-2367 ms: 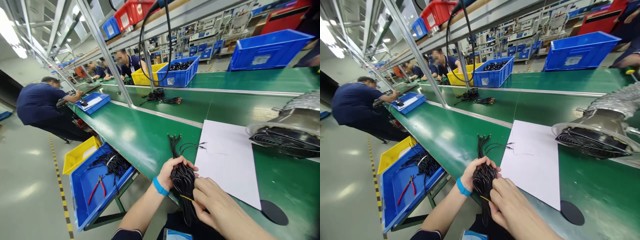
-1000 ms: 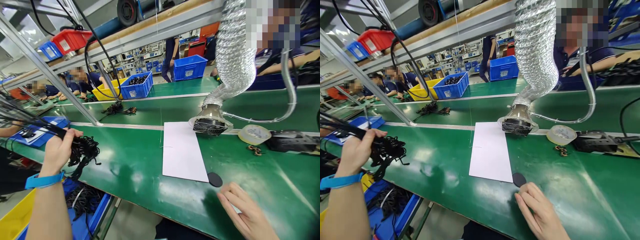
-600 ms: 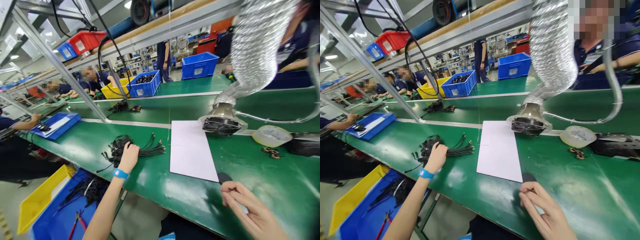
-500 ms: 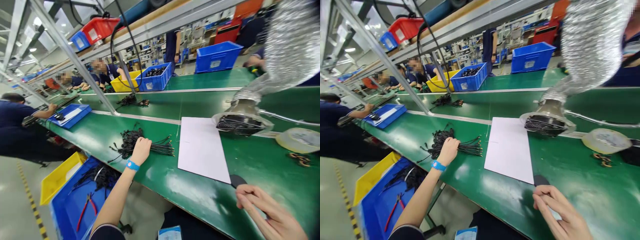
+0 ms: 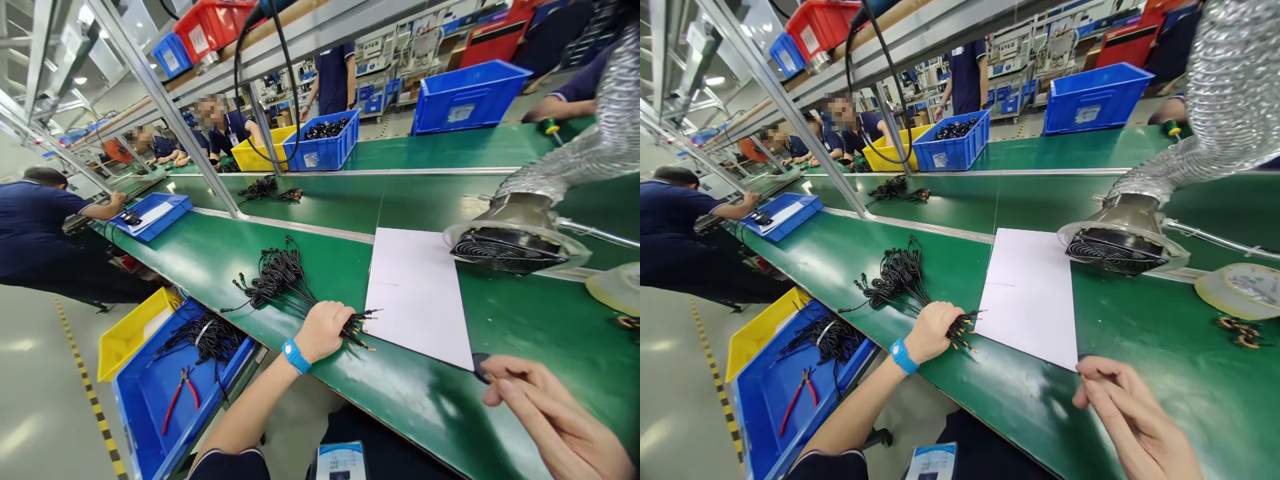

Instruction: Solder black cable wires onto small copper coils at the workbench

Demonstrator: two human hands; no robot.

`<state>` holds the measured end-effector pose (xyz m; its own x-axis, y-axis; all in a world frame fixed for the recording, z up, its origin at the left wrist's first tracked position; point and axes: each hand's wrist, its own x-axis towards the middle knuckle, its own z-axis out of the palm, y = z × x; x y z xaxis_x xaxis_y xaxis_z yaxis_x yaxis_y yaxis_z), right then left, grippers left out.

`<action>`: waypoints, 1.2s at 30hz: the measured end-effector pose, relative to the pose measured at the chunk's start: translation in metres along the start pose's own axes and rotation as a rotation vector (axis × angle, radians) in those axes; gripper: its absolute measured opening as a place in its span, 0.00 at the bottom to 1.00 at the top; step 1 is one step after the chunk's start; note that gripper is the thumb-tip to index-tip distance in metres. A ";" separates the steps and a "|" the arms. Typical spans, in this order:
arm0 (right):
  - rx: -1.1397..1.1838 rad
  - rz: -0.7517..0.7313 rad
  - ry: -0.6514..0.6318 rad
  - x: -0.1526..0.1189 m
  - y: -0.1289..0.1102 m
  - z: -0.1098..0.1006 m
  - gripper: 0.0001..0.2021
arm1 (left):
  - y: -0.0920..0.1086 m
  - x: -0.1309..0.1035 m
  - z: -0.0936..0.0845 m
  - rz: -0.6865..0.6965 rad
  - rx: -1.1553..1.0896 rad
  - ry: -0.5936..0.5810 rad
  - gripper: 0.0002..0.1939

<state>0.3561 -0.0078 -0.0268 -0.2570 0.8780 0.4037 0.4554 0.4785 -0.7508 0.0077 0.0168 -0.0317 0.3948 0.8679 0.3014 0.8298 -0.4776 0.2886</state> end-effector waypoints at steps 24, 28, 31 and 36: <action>0.841 0.342 -0.432 0.029 -0.070 0.020 0.20 | 0.098 0.033 -0.032 0.195 -0.712 -0.109 0.15; 1.044 0.416 -0.323 0.016 -0.055 0.019 0.21 | 0.112 0.053 -0.017 0.146 -0.762 -0.123 0.04; 1.064 0.439 -0.262 0.004 -0.040 0.016 0.20 | 0.117 0.063 -0.009 0.079 -0.732 -0.242 0.08; 1.031 0.460 -0.190 -0.007 -0.027 0.011 0.17 | 0.130 0.084 0.002 0.043 -0.644 -0.452 0.13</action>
<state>0.3360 -0.0267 -0.0156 -0.4112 0.9107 -0.0403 -0.3533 -0.2000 -0.9139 0.1500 0.0282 0.0294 0.6581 0.7521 -0.0351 0.4730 -0.3767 0.7964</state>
